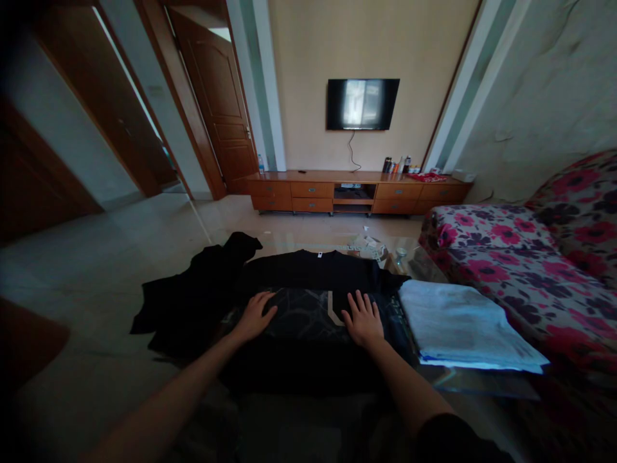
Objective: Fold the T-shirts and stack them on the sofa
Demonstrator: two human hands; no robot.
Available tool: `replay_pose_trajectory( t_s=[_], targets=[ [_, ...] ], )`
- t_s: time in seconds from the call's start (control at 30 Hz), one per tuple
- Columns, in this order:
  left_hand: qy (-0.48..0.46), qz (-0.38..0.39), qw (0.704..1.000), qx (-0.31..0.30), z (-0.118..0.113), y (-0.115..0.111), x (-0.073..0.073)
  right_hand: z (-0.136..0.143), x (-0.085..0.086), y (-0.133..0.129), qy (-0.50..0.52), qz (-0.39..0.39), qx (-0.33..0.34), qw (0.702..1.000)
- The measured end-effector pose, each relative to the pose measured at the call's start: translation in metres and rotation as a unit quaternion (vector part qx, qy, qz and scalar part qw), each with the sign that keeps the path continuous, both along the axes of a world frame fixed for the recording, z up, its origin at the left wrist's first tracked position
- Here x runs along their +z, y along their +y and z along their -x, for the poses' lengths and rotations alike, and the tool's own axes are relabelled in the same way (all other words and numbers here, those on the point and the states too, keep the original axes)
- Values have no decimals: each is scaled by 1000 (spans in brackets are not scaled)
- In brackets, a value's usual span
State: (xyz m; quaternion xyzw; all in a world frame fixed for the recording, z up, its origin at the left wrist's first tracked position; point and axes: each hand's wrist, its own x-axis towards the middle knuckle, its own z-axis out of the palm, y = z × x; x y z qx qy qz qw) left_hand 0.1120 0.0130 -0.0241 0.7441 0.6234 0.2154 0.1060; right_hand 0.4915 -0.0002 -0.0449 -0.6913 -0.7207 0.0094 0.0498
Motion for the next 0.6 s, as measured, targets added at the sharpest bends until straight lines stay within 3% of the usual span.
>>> replay_pose_trajectory(
  t_s=[0.07,0.13,0.2,0.43,0.6],
  targets=[
    [-25,-25,986,165,6,5,10,1,0,-1,-1,0,-5,1000],
    [-41,-30,947,316,15,12,19,2,1,-1,-1,-1,-5,1000],
    [-58,-11,923,380,27,20,24,2,3,0,0,0,-4,1000],
    [-94,104,951,275,65,57,25,2,7,2,-3,17,-7,1000],
    [-92,64,951,288,90,79,42,3,10,3,-2,12,-2,1000]
  ],
)
